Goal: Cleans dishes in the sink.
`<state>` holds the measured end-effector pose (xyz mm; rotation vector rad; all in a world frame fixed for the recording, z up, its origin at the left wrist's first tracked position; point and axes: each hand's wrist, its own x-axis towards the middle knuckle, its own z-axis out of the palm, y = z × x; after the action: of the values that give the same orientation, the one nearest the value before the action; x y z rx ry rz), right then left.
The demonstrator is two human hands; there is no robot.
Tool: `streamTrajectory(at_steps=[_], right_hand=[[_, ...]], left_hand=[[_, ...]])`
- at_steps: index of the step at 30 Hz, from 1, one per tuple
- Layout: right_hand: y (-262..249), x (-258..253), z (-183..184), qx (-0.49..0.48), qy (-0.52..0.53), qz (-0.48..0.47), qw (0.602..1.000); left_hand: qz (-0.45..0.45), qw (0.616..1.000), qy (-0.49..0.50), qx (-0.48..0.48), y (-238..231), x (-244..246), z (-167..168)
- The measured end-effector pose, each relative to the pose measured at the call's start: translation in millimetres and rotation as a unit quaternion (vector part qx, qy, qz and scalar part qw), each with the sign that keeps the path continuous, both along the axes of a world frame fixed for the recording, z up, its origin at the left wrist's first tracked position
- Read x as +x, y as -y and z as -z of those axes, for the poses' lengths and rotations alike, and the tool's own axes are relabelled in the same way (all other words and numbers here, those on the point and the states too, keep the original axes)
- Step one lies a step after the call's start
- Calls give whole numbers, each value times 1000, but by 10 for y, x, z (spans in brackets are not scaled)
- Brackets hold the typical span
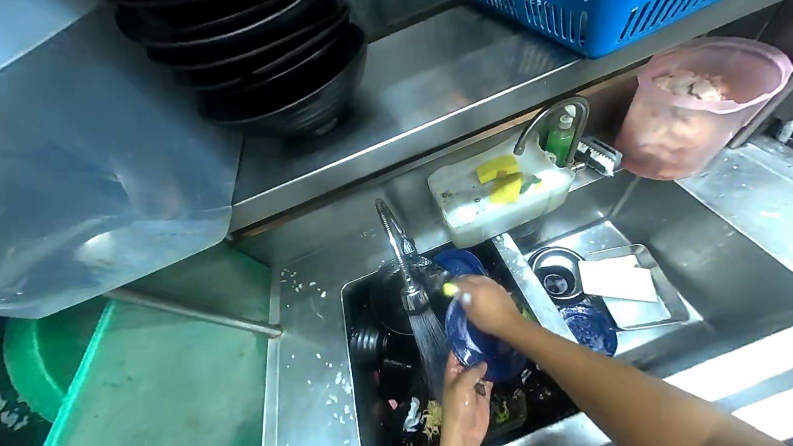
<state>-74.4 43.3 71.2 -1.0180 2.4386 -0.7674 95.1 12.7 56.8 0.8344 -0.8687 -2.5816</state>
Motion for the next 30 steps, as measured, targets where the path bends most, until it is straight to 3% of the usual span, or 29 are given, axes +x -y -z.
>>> streamTrajectory(at_steps=[2,6,9,12,15,20,22,25,30], right_hand=[[-23,-8,-17,-1,8,16,1000],[-167,469,-51,-33,-21,-138,990],[-435,689,68,-68,-73,-212,972],[-813,771,251,-109,-174,-252,946],[-1110,571,370,-139,-231,-219,938],[-1060,13,269,-141,-110,2,984],[-845,-115,92,-119,-76,34,989],[-646,24,-10,-94,-71,6,993],[-549,719,184,-129,-99,-87,983]], left_hand=[[9,1000,-1,-6,72,-8,-1],[-9,996,36,84,243,-46,-81],[-29,989,32,143,384,-73,-108],[-53,990,54,123,421,-107,65],[-65,989,54,121,448,-129,99],[-42,991,30,121,384,-146,-10],[-16,993,32,115,267,-193,-36],[-6,998,21,64,369,-252,-86],[-12,991,133,-16,430,-397,-141]])
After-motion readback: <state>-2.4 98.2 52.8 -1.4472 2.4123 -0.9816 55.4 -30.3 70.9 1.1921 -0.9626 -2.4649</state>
